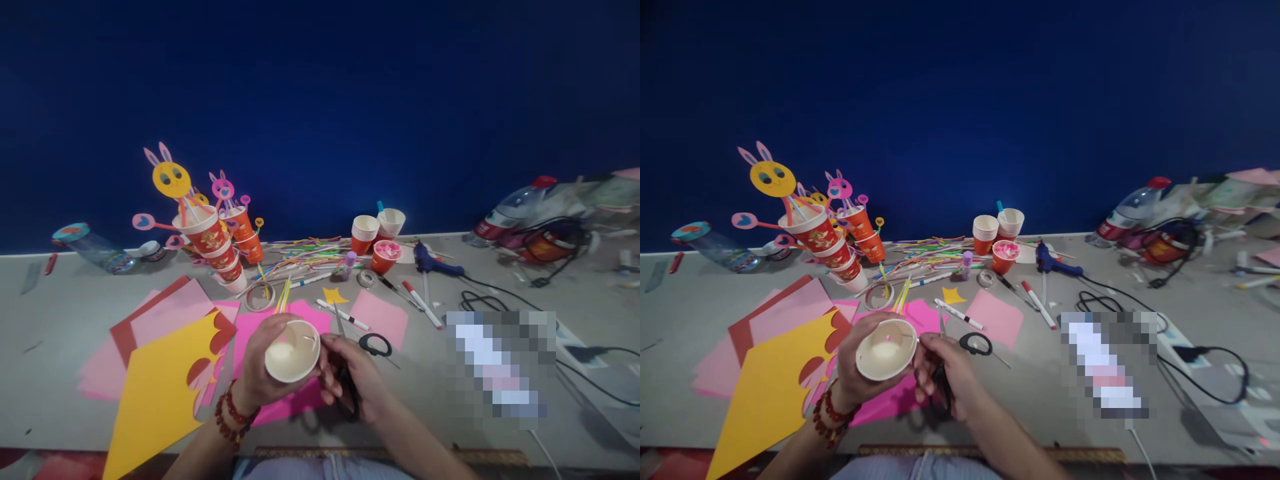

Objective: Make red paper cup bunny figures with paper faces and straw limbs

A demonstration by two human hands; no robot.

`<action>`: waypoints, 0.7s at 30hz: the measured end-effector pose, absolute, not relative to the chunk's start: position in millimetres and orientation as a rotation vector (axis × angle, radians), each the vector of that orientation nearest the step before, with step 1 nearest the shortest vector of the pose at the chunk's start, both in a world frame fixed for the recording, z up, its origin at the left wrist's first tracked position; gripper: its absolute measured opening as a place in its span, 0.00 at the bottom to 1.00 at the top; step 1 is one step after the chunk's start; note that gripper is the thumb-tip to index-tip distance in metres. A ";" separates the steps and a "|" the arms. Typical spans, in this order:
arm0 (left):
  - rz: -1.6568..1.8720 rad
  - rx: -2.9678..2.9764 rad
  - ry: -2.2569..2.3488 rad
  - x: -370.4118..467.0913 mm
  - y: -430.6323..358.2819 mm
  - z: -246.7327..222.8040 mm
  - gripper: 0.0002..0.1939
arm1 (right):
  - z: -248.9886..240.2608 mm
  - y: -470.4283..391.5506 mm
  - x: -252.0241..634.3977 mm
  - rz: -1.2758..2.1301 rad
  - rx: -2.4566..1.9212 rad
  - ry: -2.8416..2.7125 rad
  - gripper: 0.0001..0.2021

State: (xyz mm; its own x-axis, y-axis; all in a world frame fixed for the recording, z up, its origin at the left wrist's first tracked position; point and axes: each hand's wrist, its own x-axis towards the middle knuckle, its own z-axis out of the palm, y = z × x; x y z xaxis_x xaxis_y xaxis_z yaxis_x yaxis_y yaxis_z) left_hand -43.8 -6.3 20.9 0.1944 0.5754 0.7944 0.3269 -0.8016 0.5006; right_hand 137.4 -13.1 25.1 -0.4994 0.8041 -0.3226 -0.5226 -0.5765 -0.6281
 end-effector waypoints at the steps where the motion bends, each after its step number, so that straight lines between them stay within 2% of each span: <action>1: 1.660 2.269 0.875 -43.8 -7.1 21.3 0.47 | 24.6 -13.6 137.1 2.071 -0.795 -0.626 0.20; 9: 1.682 2.038 1.104 -33.9 -19.1 21.4 0.42 | 18.8 -16.7 142.0 1.680 -0.883 -1.167 0.21; 11: 1.664 1.927 1.201 -31.2 -22.7 23.3 0.42 | 18.3 -15.7 145.2 1.443 -0.866 -1.420 0.21; 13: 1.621 1.758 1.263 -29.4 -25.7 26.4 0.42 | 17.7 -13.0 147.7 1.065 -0.818 -1.695 0.20; 15: 1.537 1.548 1.264 -28.7 -27.2 30.1 0.39 | 17.5 -9.1 149.3 0.696 -0.786 -1.895 0.18; 17: 1.417 1.292 1.208 -28.5 -26.9 33.4 0.34 | 18.7 -5.4 150.3 0.500 -0.793 -2.006 0.15; 19: 1.289 1.013 1.092 -28.4 -25.2 35.4 0.32 | 22.4 -2.8 151.3 0.523 -0.808 -2.053 0.15; 21: 1.165 0.777 0.956 -28.2 -23.1 35.5 0.32 | 28.3 -2.0 152.9 0.724 -0.827 -2.030 0.16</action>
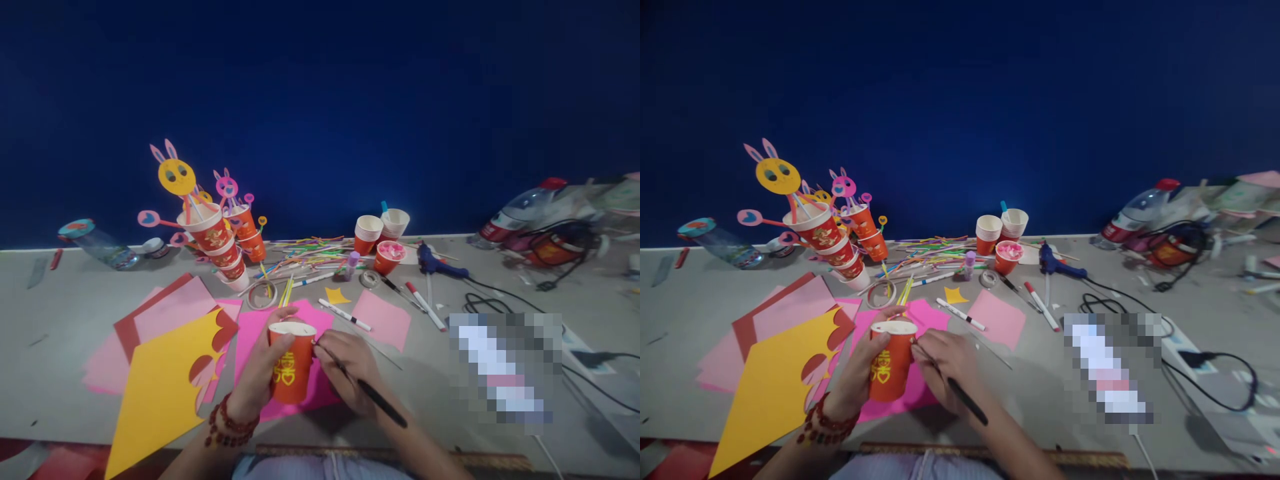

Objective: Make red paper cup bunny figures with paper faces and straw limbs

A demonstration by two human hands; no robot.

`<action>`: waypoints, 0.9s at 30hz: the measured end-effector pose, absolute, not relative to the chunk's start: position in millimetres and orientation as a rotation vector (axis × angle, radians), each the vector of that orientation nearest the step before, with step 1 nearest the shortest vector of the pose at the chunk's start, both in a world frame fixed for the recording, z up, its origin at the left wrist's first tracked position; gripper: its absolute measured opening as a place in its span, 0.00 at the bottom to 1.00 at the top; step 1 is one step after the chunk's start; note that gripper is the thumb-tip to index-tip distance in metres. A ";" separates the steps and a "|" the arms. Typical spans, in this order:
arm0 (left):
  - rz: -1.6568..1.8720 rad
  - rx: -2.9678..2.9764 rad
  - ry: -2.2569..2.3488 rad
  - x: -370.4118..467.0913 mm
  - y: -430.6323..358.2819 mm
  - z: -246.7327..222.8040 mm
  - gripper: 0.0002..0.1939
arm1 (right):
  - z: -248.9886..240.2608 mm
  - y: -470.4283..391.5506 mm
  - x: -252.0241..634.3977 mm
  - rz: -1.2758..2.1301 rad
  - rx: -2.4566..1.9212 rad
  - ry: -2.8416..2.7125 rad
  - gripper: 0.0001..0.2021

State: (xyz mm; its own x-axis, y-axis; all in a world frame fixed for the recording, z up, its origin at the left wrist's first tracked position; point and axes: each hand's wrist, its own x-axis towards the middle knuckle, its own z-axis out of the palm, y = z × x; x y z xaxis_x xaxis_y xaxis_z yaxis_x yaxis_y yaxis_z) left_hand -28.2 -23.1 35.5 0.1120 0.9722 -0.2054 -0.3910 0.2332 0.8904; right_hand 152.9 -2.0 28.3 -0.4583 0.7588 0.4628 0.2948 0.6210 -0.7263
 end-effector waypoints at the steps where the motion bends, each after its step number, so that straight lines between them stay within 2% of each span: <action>1: 1.113 0.690 0.902 -28.1 -22.0 34.8 0.33 | 31.6 -2.1 154.0 0.854 -0.844 -1.997 0.17; 4: 1.017 0.537 0.831 -28.6 -19.2 31.5 0.32 | 39.2 -3.6 157.0 1.161 -0.933 -1.849 0.19; 8: 1.053 0.515 0.777 -30.1 -15.8 31.2 0.28 | 39.0 -5.1 158.2 1.320 -1.039 -1.709 0.20; 13: 1.097 0.498 0.827 -31.1 -12.1 36.2 0.27 | 34.3 -5.3 156.7 1.015 -1.099 -1.798 0.17; 16: 1.069 0.494 0.844 -33.1 -10.2 36.3 0.29 | 33.7 -5.6 157.0 0.970 -1.118 -1.751 0.11; 18: 1.006 0.524 0.837 -35.6 -9.7 34.4 0.30 | 33.9 -6.0 157.9 0.981 -1.045 -1.740 0.13; 21: 0.923 0.642 0.799 -41.6 -10.9 27.3 0.36 | 33.3 -6.2 158.5 1.032 -0.910 -1.722 0.18; 23: 1.010 0.826 0.762 -47.0 -12.4 20.1 0.41 | 30.8 -6.2 157.0 1.105 -0.924 -1.608 0.19; 25: 1.124 1.125 0.737 -52.4 -13.4 13.2 0.44 | 26.1 -6.6 153.9 1.258 -0.973 -1.423 0.19; 27: 1.160 1.444 0.781 -55.9 -13.4 9.0 0.53 | 20.4 -7.6 149.7 1.441 -0.992 -1.227 0.18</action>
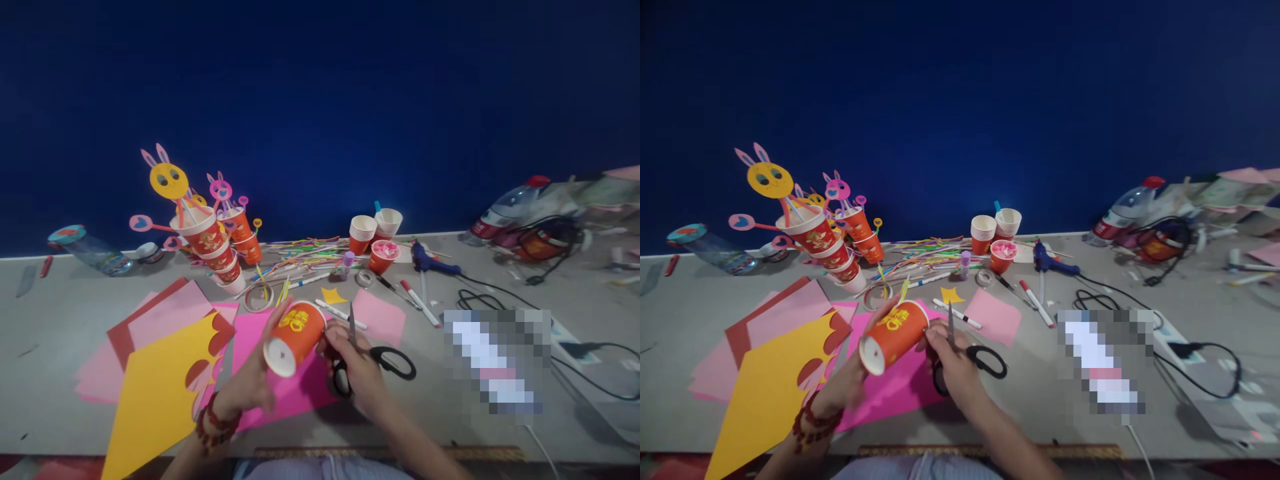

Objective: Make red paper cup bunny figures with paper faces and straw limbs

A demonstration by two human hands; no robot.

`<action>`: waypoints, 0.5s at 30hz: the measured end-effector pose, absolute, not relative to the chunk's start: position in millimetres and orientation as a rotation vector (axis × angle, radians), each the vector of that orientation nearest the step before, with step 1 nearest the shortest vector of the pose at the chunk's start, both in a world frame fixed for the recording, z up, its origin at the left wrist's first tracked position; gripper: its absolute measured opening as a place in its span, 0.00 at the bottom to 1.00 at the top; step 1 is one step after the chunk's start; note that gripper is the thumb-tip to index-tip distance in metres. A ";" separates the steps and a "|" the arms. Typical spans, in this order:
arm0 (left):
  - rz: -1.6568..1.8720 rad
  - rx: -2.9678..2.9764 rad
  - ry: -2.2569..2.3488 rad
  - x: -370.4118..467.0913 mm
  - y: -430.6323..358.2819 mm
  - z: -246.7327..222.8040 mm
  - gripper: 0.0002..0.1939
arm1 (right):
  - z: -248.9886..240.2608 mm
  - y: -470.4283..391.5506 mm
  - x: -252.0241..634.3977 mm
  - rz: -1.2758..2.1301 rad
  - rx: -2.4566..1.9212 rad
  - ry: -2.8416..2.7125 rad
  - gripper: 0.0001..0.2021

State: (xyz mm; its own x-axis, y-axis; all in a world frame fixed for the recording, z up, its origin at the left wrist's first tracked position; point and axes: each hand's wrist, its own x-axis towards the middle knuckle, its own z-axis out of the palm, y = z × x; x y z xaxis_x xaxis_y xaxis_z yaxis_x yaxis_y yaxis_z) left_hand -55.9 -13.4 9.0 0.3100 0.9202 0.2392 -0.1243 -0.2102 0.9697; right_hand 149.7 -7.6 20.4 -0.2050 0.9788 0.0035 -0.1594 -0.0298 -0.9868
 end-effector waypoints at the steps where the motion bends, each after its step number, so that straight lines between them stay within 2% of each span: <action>1: 1.175 1.563 0.822 -56.5 -12.9 8.5 0.58 | 18.0 -8.4 147.6 1.502 -0.984 -1.163 0.18; 3: 1.246 1.693 0.888 -55.5 -11.1 10.6 0.62 | 16.0 -10.3 144.2 1.573 -0.958 -1.122 0.18; 7: 1.416 1.812 0.838 -49.8 -5.7 21.3 0.43 | 25.5 -13.7 142.5 1.642 -0.940 -1.191 0.18; 9: 1.474 1.827 0.859 -47.5 -3.1 25.6 0.37 | 34.2 -14.8 143.7 1.611 -0.928 -1.227 0.18; 15: 1.611 1.971 0.865 -46.0 -0.6 25.6 0.38 | 43.1 -17.8 143.7 1.731 -0.880 -1.134 0.18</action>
State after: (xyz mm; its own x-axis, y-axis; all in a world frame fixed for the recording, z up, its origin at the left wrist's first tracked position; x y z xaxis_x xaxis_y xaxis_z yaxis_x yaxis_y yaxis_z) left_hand -46.0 -0.6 25.6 0.1215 0.7098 0.6938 0.1856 -0.7029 0.6866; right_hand 143.7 -17.8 43.1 -0.3778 0.9208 -0.0973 -0.2785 -0.2132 -0.9365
